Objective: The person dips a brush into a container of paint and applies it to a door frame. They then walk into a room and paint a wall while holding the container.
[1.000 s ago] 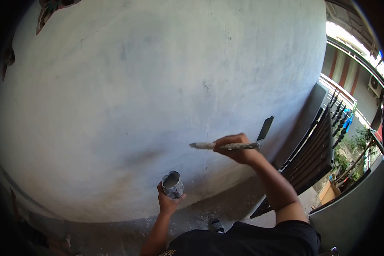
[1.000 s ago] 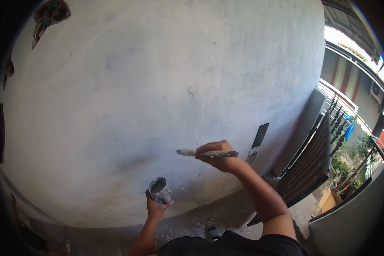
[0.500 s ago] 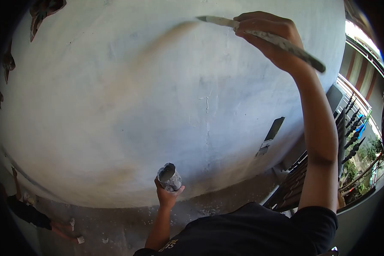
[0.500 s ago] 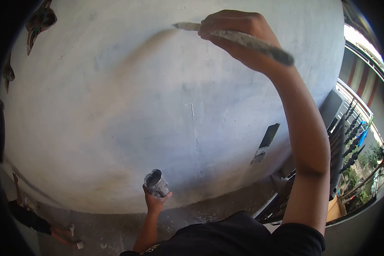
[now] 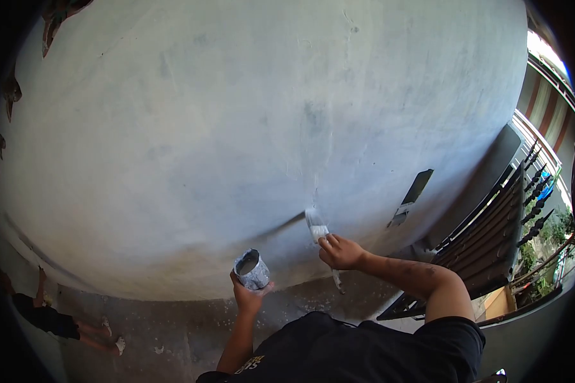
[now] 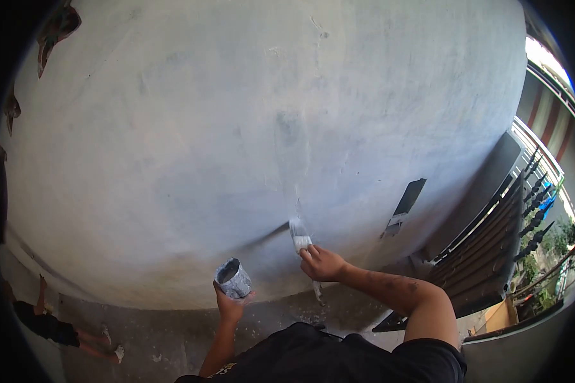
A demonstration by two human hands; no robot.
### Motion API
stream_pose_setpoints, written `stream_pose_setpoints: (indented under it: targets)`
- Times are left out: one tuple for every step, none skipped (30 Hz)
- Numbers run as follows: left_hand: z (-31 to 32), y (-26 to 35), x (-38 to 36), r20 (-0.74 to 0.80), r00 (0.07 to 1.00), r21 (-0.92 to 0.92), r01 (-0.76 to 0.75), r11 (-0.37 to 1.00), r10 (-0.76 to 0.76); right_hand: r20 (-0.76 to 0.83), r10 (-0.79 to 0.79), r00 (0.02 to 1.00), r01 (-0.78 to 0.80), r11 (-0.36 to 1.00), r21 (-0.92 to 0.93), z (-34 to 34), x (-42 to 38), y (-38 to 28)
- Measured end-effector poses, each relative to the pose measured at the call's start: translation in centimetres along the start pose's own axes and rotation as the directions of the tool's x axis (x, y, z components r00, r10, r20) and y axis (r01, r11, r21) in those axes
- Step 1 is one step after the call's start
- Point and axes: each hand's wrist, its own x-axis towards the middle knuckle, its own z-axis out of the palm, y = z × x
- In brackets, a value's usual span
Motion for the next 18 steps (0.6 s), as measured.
stream_pose_setpoints:
  targets:
    - [0.1,-0.3,0.1,0.004,1.0,0.001,0.004,1.0,-0.004,0.075,0.034,0.997,-0.04,0.996,0.081,0.6,-0.5,-0.6]
    - [0.1,-0.9,0.2,-0.014,1.0,0.026,-0.024,0.999,0.024,0.08,0.037,0.996,-0.044,0.995,0.085,0.5,-0.4,-0.7]
    - [-0.1,-0.9,0.0,-0.03,0.998,0.054,-0.05,0.997,0.051,0.084,0.096,0.992,-0.107,0.983,0.147,-0.4,0.4,-0.4]
    - [-0.2,-1.0,-0.1,-0.023,0.999,0.056,-0.043,0.997,0.045,0.091,0.155,0.984,-0.17,0.963,0.207,-1.1,1.1,0.3]
    - [-0.2,-0.9,0.0,-0.02,0.998,0.059,-0.05,0.997,0.051,0.174,0.172,0.97,-0.207,0.956,0.208,-2.4,1.8,1.5]
    - [-0.2,-0.8,0.1,-0.016,0.998,0.061,-0.057,0.997,0.058,0.26,0.219,0.94,-0.291,0.915,0.281,-3.7,2.7,3.0]
    - [-0.2,-0.7,0.2,-0.01,0.999,0.059,-0.051,0.997,0.052,0.333,0.323,0.886,-0.43,0.841,0.329,-3.3,2.7,4.8]
    - [-0.3,-0.7,0.3,0.011,0.999,0.058,-0.05,0.997,0.05,0.407,0.363,0.838,-0.508,0.791,0.34,-6.0,4.2,6.8]
    - [-0.5,-0.7,0.2,0.03,0.998,0.056,-0.05,0.997,0.048,0.45,0.472,0.758,-0.634,0.693,0.342,-10.6,6.6,8.1]
    - [-0.6,-0.4,0.0,0.034,0.998,0.055,-0.049,0.997,0.047,0.47,0.547,0.693,-0.702,0.659,0.268,-14.8,8.8,9.1]
    - [-0.7,0.0,0.0,0.037,0.999,0.066,-0.026,0.997,0.024,0.464,0.513,0.722,-0.649,0.735,0.197,-16.7,9.6,11.2]
    - [-0.7,0.2,0.3,0.04,0.999,0.075,-0.008,0.997,0.005,0.316,0.373,0.872,-0.432,0.891,0.14,-19.5,10.0,13.1]
    - [-0.6,0.1,0.5,0.046,0.999,0.069,-0.017,0.997,0.014,0.269,0.322,0.908,-0.328,0.944,-0.024,-22.5,11.2,14.1]
    - [-0.6,-0.2,0.5,0.036,0.998,0.094,-0.063,0.994,0.06,0.122,0.202,0.972,-0.187,0.974,-0.124,-25.1,11.7,16.0]
    - [-0.7,-0.5,0.4,0.028,0.994,0.119,-0.109,0.987,0.107,0.058,0.221,0.974,-0.209,0.964,-0.164,-27.7,12.4,17.3]
    - [-0.7,-0.6,0.4,0.037,0.993,0.113,-0.117,0.987,0.114,-0.042,0.192,0.981,-0.196,0.971,-0.136,-30.7,13.8,18.0]
    - [-0.6,-0.8,0.3,0.032,0.994,0.111,-0.112,0.988,0.109,-0.138,0.031,0.99,-0.064,0.968,-0.243,-33.0,14.6,19.7]
    - [-0.6,-0.8,0.4,0.025,0.994,0.108,-0.108,0.988,0.106,-0.163,-0.118,0.98,0.048,0.923,-0.381,-35.4,15.9,20.3]
